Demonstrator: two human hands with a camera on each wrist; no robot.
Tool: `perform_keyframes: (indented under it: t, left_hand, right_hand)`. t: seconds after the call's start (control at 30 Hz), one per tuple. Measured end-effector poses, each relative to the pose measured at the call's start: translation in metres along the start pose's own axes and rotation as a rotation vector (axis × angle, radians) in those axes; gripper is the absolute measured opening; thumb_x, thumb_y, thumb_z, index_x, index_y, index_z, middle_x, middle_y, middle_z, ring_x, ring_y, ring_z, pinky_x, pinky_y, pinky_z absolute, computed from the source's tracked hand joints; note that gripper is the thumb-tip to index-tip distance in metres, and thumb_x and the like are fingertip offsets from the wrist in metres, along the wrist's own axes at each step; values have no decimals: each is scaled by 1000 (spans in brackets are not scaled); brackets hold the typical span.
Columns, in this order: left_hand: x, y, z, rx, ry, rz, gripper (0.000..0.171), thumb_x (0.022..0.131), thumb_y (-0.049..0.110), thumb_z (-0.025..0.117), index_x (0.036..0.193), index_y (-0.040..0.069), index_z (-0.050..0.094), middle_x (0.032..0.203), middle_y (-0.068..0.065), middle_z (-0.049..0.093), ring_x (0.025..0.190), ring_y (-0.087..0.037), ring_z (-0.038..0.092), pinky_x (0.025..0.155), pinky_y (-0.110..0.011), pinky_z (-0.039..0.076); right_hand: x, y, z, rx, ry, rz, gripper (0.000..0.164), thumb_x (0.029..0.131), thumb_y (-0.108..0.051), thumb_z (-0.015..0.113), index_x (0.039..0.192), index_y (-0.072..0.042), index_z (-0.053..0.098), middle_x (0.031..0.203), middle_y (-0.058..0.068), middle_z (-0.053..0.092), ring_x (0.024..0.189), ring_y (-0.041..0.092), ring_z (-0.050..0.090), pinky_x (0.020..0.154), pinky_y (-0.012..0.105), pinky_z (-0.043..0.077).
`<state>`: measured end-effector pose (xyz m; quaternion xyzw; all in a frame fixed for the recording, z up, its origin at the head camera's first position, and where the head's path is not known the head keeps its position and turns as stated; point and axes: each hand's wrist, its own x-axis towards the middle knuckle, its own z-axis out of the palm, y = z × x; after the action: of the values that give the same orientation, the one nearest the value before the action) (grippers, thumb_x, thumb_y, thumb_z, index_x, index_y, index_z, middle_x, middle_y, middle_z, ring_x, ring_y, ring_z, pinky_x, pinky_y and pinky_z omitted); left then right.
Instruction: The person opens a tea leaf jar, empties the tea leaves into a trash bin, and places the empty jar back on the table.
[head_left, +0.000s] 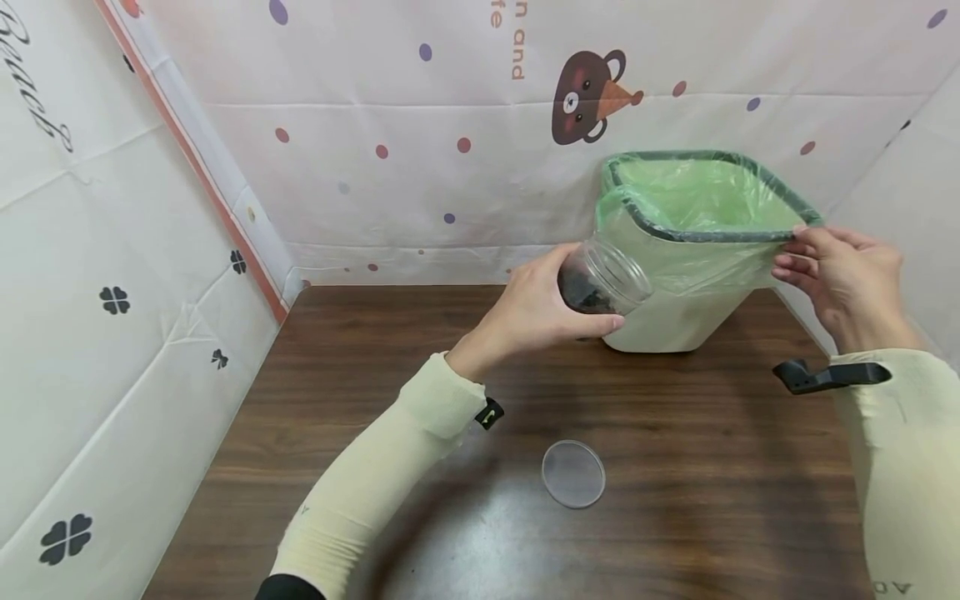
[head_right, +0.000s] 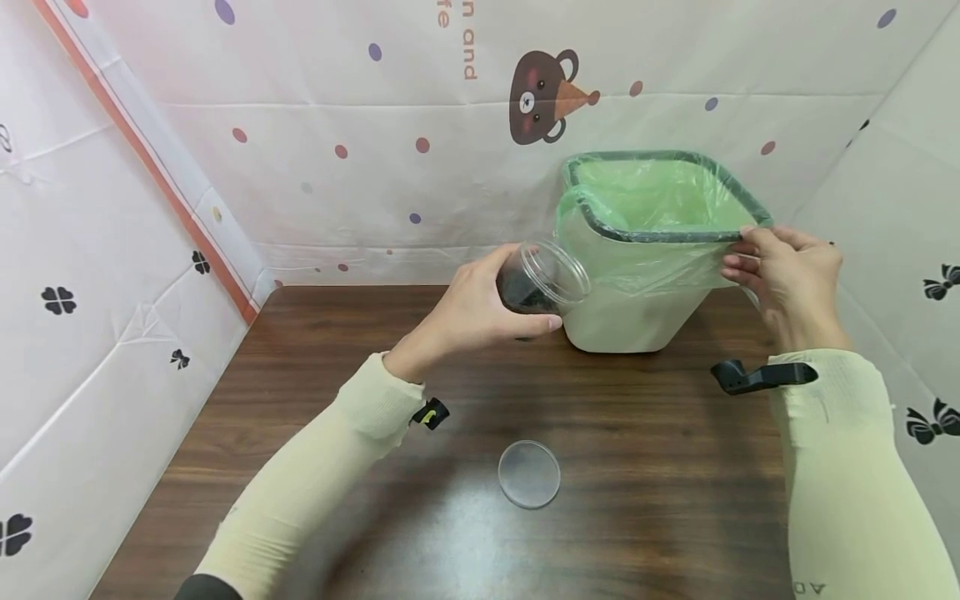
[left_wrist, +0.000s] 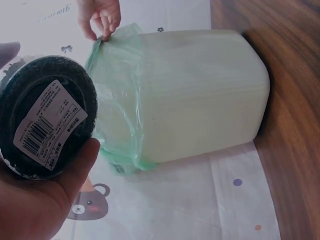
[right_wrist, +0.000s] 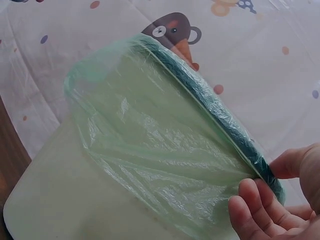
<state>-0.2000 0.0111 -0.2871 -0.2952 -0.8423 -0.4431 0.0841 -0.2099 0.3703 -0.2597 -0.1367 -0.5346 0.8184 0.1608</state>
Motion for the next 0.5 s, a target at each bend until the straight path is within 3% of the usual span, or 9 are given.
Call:
perform_keyframes:
  t: [0.33,0.5]
  left_hand:
    - [6,3,0,20,-10,-25,78,68,54,86,135,26,56,111,16,61,104,-3,56,87,-25,45]
    - [8,4,0,24,-8,-25,78,68,54,86,135,26,56,110,16,62,103,-4,56,87,-24,45]
  right_hand:
    - [1,-1,-2,-26,0,11,60,87,-5,78,132,-11,39,82,6,69,58,21,67,55,33,58]
    - [0,-1,-2,-28,-3,15,57,86,-6,79,130,-9,43,81,7,69,58,22,67,55,33,58]
